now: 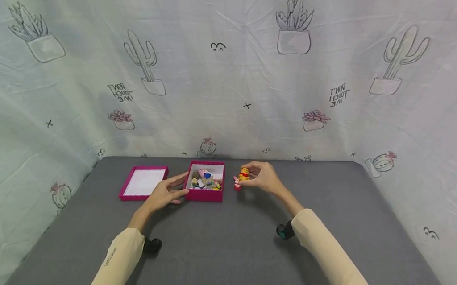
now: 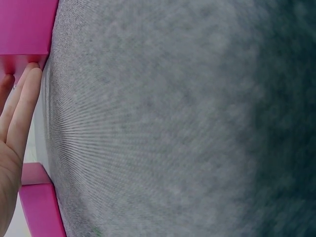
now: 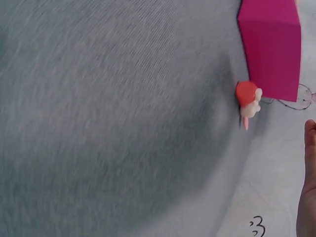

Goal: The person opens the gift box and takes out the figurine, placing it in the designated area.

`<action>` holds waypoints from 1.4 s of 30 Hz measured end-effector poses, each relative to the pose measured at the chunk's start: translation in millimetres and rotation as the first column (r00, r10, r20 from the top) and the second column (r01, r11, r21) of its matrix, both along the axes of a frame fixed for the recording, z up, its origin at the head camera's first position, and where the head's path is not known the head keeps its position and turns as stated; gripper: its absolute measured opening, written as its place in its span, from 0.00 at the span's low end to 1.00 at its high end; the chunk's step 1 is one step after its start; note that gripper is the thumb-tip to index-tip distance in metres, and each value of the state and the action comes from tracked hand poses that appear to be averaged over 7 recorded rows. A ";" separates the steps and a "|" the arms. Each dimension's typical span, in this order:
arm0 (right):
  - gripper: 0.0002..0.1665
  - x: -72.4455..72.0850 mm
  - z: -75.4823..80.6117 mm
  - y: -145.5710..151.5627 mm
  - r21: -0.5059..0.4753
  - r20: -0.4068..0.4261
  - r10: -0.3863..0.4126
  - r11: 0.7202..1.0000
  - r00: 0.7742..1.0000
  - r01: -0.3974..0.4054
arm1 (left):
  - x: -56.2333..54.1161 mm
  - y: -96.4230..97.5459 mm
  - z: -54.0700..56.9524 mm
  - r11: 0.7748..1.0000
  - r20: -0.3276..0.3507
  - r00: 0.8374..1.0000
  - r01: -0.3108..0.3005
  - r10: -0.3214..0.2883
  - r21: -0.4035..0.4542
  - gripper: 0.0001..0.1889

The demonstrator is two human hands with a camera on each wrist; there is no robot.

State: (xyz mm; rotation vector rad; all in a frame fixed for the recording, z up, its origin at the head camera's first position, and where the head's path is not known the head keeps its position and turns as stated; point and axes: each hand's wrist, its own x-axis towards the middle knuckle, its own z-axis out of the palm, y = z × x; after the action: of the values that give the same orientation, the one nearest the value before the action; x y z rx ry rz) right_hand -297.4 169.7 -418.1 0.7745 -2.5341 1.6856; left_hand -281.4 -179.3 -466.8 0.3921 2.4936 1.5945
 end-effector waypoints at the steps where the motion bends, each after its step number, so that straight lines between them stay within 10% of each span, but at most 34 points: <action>1: 0.25 -2.9 -3.2 1.9 0.012 -0.004 -0.002 1.000 1.000 0.002 | 0.4 -0.1 0.0 1.000 0.004 1.000 -0.001 0.001 0.005 0.36; 42: 0.29 -34.1 -36.5 21.7 0.414 -0.024 0.010 0.910 1.000 0.001 | 4.2 -0.2 -1.0 1.000 -0.022 1.000 0.012 -0.012 0.007 0.35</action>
State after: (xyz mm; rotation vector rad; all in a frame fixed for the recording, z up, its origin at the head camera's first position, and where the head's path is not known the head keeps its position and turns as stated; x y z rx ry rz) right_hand -331.5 191.5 -454.6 0.8072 -2.9118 1.1317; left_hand -277.2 -179.5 -467.8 0.4277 2.4977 1.6033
